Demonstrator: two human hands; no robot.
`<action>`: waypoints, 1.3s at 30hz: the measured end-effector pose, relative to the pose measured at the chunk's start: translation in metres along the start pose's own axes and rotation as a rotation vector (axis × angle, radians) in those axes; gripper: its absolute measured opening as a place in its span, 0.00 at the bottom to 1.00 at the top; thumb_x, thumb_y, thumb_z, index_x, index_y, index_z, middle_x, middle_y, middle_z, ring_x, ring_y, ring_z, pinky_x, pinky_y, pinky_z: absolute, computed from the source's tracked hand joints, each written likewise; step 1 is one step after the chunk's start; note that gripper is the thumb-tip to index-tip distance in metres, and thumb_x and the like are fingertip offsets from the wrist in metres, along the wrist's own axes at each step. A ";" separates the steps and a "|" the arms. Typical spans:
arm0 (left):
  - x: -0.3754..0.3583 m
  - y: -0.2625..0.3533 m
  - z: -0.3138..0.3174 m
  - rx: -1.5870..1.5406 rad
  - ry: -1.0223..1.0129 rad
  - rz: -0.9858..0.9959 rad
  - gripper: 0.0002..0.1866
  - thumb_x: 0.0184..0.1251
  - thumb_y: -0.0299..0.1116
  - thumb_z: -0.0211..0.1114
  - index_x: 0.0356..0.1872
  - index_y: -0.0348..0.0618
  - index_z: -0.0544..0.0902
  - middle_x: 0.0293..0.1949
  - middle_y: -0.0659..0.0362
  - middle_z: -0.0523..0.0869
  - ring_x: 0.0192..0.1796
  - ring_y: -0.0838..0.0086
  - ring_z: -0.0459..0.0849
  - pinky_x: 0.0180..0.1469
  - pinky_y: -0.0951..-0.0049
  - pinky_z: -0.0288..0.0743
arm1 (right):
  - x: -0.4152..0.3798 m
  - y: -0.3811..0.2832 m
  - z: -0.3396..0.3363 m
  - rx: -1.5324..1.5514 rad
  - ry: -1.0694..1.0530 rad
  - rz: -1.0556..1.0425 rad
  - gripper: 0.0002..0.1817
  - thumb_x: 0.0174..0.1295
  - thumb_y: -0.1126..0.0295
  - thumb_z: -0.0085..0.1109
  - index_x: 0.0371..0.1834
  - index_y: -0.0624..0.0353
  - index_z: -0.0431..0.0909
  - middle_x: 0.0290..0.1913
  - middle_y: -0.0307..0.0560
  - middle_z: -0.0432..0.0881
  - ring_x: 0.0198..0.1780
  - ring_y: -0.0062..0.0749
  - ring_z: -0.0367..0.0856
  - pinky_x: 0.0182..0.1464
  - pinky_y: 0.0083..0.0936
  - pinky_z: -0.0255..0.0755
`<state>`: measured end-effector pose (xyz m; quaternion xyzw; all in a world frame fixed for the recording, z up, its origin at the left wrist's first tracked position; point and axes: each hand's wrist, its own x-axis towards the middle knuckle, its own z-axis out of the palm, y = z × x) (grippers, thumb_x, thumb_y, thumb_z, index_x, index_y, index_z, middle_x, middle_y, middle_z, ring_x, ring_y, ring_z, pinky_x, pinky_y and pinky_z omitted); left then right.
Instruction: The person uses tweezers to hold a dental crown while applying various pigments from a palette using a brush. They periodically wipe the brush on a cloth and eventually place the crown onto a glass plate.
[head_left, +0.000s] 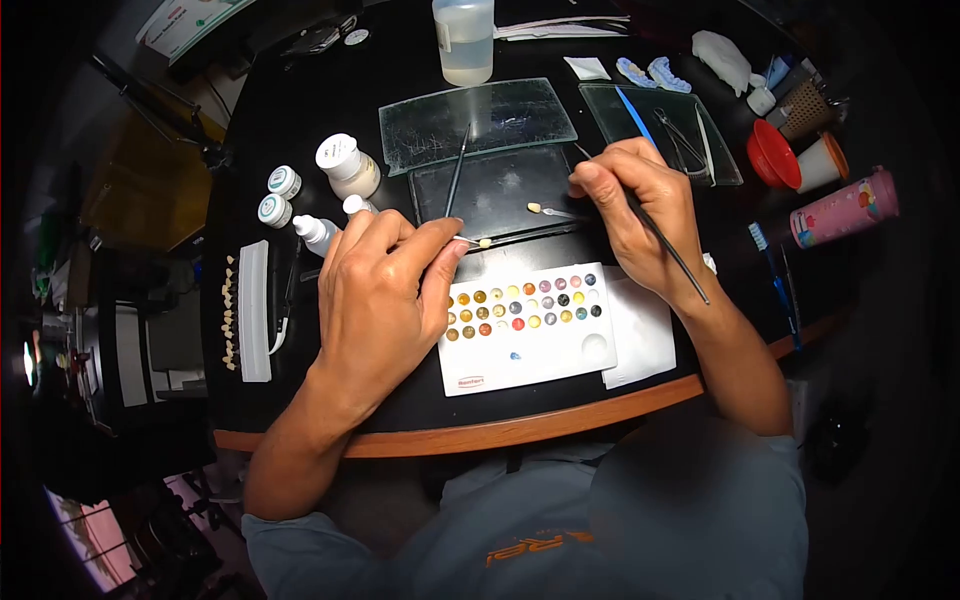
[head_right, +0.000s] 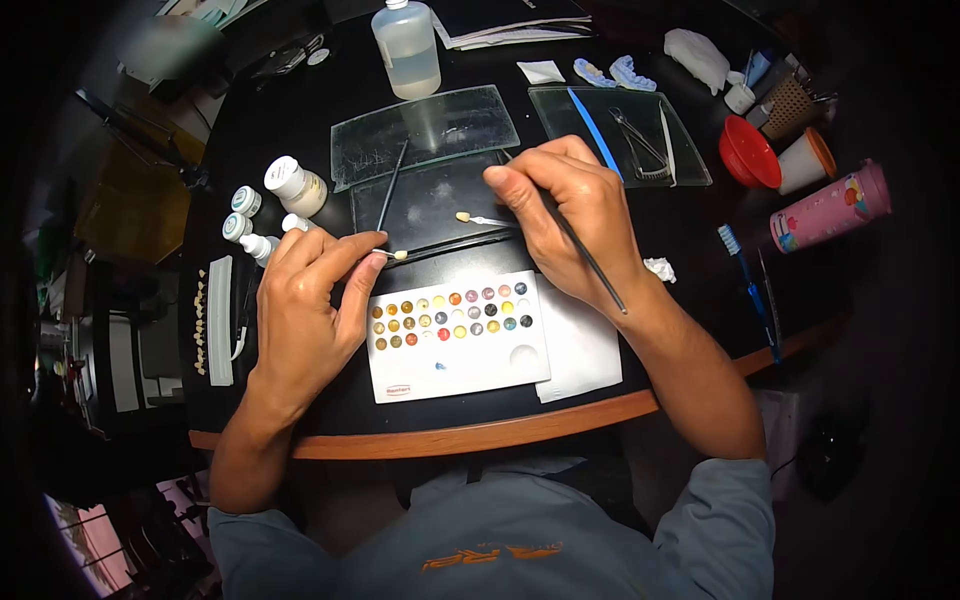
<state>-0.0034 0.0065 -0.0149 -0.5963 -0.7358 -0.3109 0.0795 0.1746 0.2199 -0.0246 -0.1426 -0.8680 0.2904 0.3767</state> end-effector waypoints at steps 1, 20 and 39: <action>0.000 0.001 0.000 -0.002 -0.003 -0.004 0.09 0.74 0.31 0.76 0.49 0.40 0.96 0.30 0.58 0.83 0.37 0.67 0.78 0.41 0.63 0.72 | 0.001 -0.002 0.000 -0.048 -0.034 -0.033 0.13 0.72 0.64 0.75 0.34 0.63 0.92 0.31 0.46 0.90 0.42 0.35 0.84 0.43 0.33 0.77; 0.002 0.006 -0.002 -0.078 -0.065 -0.019 0.09 0.77 0.28 0.73 0.52 0.40 0.95 0.31 0.57 0.86 0.35 0.70 0.80 0.39 0.67 0.73 | -0.004 0.002 0.016 -0.004 -0.107 -0.171 0.06 0.55 0.79 0.78 0.32 0.63 0.88 0.34 0.47 0.92 0.40 0.32 0.92 0.41 0.28 0.85; -0.090 0.064 -0.077 -0.102 0.250 0.029 0.12 0.79 0.38 0.74 0.52 0.42 0.96 0.30 0.64 0.84 0.35 0.74 0.78 0.39 0.72 0.72 | -0.121 -0.115 -0.027 0.753 -0.372 -0.078 0.11 0.57 0.87 0.76 0.38 0.59 0.91 0.47 0.53 0.97 0.48 0.48 0.98 0.73 0.53 0.80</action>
